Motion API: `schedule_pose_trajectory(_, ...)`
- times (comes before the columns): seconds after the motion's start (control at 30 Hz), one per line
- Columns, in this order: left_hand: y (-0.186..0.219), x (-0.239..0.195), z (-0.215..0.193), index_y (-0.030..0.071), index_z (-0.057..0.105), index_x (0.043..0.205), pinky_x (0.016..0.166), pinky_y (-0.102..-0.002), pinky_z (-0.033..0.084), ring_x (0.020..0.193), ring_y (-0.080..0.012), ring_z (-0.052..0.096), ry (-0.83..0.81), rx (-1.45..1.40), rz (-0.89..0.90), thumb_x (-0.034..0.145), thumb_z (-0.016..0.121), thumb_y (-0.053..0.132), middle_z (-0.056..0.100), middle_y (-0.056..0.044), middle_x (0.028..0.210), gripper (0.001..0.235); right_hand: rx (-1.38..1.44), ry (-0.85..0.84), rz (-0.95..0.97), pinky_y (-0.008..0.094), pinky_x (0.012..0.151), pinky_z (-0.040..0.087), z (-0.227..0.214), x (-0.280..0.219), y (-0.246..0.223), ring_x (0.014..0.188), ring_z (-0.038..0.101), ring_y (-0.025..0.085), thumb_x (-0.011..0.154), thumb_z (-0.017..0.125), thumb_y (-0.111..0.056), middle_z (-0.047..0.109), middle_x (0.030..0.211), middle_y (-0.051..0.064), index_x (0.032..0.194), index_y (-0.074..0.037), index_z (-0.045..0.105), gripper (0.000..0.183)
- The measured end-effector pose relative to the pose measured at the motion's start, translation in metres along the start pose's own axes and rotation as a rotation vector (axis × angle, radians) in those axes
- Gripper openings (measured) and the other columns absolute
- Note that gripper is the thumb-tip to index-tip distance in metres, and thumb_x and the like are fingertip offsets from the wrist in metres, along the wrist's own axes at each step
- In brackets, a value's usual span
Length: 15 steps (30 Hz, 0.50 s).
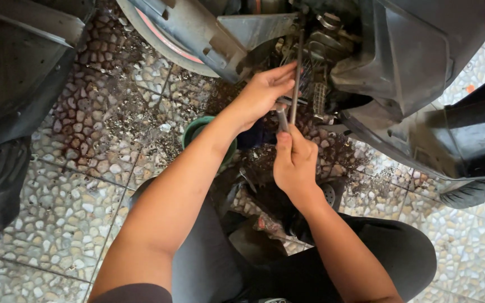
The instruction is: The person crouches beside a scooter and wipes its lower engine area with a blue cloth, then uses a T-handle wrench to loosen and tighten bolts on the engine casing, repositioning the wrench repeatedly on the fasteners.
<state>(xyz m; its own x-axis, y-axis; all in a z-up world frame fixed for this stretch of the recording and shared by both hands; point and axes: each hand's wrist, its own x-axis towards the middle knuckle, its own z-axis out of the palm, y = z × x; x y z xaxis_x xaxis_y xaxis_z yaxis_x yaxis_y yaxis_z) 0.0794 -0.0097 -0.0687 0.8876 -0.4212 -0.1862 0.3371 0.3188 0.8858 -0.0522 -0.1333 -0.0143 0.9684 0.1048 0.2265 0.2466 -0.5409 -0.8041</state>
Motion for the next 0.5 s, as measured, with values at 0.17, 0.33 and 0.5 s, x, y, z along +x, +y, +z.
schedule_pose_trajectory(0.17, 0.002, 0.000, -0.003, 0.016, 0.041, 0.157, 0.096, -0.037, 0.057, 0.120, -0.0133, 0.066, 0.022, 0.015, -0.015, 0.105, 0.057, 0.020, 0.060, 0.001, 0.148, 0.055, 0.066, 0.019, 0.025, 0.034, 0.051, 0.038, 0.010, 0.009, 0.004, 0.051, 0.048, 0.015, 0.112, 0.047, -0.026, 0.051, 0.062, 0.005, 0.092, 0.000, 0.057, 0.034)
schedule_pose_trajectory(0.33, 0.004, -0.003, -0.009, 0.019, 0.042, 0.158, 0.098, -0.039, 0.057, 0.119, -0.0154, 0.066, 0.017, 0.014, -0.041, 0.105, 0.055, 0.022, 0.061, 0.000, 0.146, 0.054, 0.146, 0.081, 0.009, 0.032, 0.055, 0.041, 0.035, 0.005, 0.008, 0.059, 0.051, 0.012, 0.115, 0.043, -0.035, 0.053, 0.067, 0.004, 0.092, -0.002, 0.056, 0.043)
schedule_pose_trajectory(0.5, -0.008, 0.000, -0.018, 0.022, 0.042, 0.158, 0.098, -0.041, 0.060, 0.123, -0.0155, 0.067, 0.027, 0.065, -0.006, 0.107, 0.055, 0.024, 0.065, -0.001, 0.142, 0.053, 0.664, 0.092, 0.046, 0.030, 0.061, 0.032, 0.070, -0.006, 0.028, 0.066, 0.035, 0.012, 0.114, 0.040, -0.049, 0.040, 0.076, 0.001, 0.091, -0.006, 0.043, 0.049)
